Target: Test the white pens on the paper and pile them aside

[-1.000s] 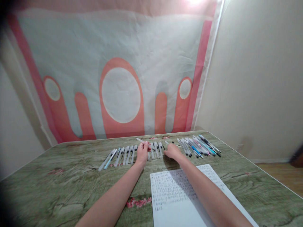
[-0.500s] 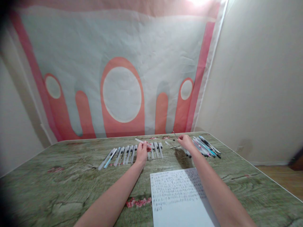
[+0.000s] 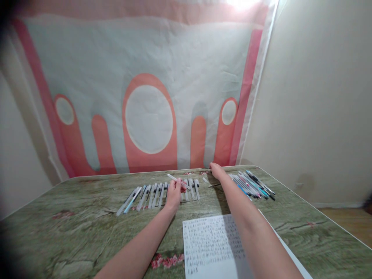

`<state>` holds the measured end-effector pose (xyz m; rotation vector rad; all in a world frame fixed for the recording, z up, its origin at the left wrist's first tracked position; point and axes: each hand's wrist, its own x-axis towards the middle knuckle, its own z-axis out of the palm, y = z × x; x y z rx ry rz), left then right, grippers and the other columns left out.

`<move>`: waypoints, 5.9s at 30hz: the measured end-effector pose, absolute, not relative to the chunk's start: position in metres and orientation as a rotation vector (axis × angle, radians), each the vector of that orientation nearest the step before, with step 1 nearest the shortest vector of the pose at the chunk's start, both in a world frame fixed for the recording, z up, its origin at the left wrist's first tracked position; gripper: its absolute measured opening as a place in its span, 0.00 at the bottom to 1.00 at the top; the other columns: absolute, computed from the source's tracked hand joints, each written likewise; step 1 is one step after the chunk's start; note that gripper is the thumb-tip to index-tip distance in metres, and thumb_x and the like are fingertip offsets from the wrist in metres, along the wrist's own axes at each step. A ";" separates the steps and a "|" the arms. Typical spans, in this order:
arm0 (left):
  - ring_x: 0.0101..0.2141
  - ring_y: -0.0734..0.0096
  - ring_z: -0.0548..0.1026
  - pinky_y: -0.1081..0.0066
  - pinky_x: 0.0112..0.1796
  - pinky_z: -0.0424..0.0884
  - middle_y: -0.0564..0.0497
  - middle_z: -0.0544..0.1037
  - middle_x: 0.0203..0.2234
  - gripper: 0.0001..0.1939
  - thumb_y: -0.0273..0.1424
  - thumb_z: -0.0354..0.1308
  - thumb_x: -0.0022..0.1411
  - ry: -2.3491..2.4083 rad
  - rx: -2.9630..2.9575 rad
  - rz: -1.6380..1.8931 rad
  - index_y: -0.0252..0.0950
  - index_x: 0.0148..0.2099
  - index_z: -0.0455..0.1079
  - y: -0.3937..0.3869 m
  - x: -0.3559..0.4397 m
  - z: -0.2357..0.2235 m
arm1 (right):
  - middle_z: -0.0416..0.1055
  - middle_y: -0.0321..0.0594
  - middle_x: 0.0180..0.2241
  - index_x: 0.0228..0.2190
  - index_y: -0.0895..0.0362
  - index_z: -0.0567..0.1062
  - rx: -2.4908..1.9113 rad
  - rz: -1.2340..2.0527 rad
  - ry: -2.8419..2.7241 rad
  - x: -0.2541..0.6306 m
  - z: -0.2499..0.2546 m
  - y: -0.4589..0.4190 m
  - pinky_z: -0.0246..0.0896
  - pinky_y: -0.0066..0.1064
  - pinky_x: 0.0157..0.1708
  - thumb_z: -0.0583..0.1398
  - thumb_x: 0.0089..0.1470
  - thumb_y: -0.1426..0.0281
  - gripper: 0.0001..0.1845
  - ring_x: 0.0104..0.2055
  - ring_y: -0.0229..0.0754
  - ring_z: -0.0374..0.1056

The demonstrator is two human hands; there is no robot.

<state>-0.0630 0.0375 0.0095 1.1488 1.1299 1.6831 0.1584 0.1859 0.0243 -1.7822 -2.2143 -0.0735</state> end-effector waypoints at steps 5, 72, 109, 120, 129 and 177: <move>0.20 0.76 0.68 0.74 0.23 0.66 0.49 0.73 0.25 0.15 0.43 0.46 0.57 1.130 1.132 1.690 0.34 0.34 0.61 0.039 -0.065 0.012 | 0.72 0.45 0.34 0.28 0.60 0.73 -1.776 0.050 -2.238 0.152 0.012 0.187 0.52 0.25 0.35 0.56 0.47 0.77 0.06 0.38 0.41 0.65; 0.24 0.76 0.73 0.78 0.25 0.69 0.50 0.72 0.22 0.08 0.32 0.54 0.56 0.656 0.553 1.278 0.31 0.33 0.64 0.011 -0.033 0.028 | 0.73 0.39 0.23 0.27 0.61 0.76 -1.298 0.670 -1.904 0.123 0.073 0.010 0.59 0.25 0.25 0.59 0.40 0.69 0.10 0.25 0.38 0.67; 0.24 0.77 0.73 0.77 0.27 0.72 0.47 0.73 0.23 0.07 0.29 0.53 0.57 0.593 0.252 1.376 0.29 0.30 0.65 0.010 -0.036 0.039 | 0.72 0.44 0.36 0.30 0.61 0.72 -0.799 1.798 -0.899 0.112 0.054 0.013 0.65 0.20 0.43 0.50 0.47 0.87 0.15 0.42 0.35 0.69; 0.23 0.78 0.72 0.78 0.27 0.71 0.47 0.73 0.22 0.07 0.28 0.52 0.58 0.614 0.294 1.385 0.29 0.31 0.65 0.012 -0.036 0.037 | 0.69 0.36 0.23 0.29 0.60 0.70 -0.912 1.564 -1.192 0.110 0.061 0.002 0.60 0.19 0.18 0.60 0.47 0.64 0.11 0.19 0.29 0.63; 0.24 0.78 0.73 0.78 0.28 0.71 0.48 0.73 0.23 0.07 0.30 0.53 0.58 0.610 0.318 1.388 0.29 0.31 0.65 0.010 -0.035 0.039 | 0.70 0.35 0.27 0.37 0.59 0.73 -0.915 1.350 -1.360 0.110 0.056 0.006 0.61 0.25 0.29 0.61 0.43 0.62 0.19 0.26 0.32 0.63; 0.24 0.76 0.73 0.76 0.29 0.69 0.48 0.74 0.24 0.09 0.33 0.56 0.55 0.648 0.570 1.421 0.31 0.34 0.64 0.007 -0.033 0.043 | 0.71 0.40 0.30 0.31 0.53 0.75 -1.002 0.439 -1.748 0.109 0.052 0.002 0.61 0.32 0.30 0.58 0.46 0.62 0.10 0.28 0.41 0.65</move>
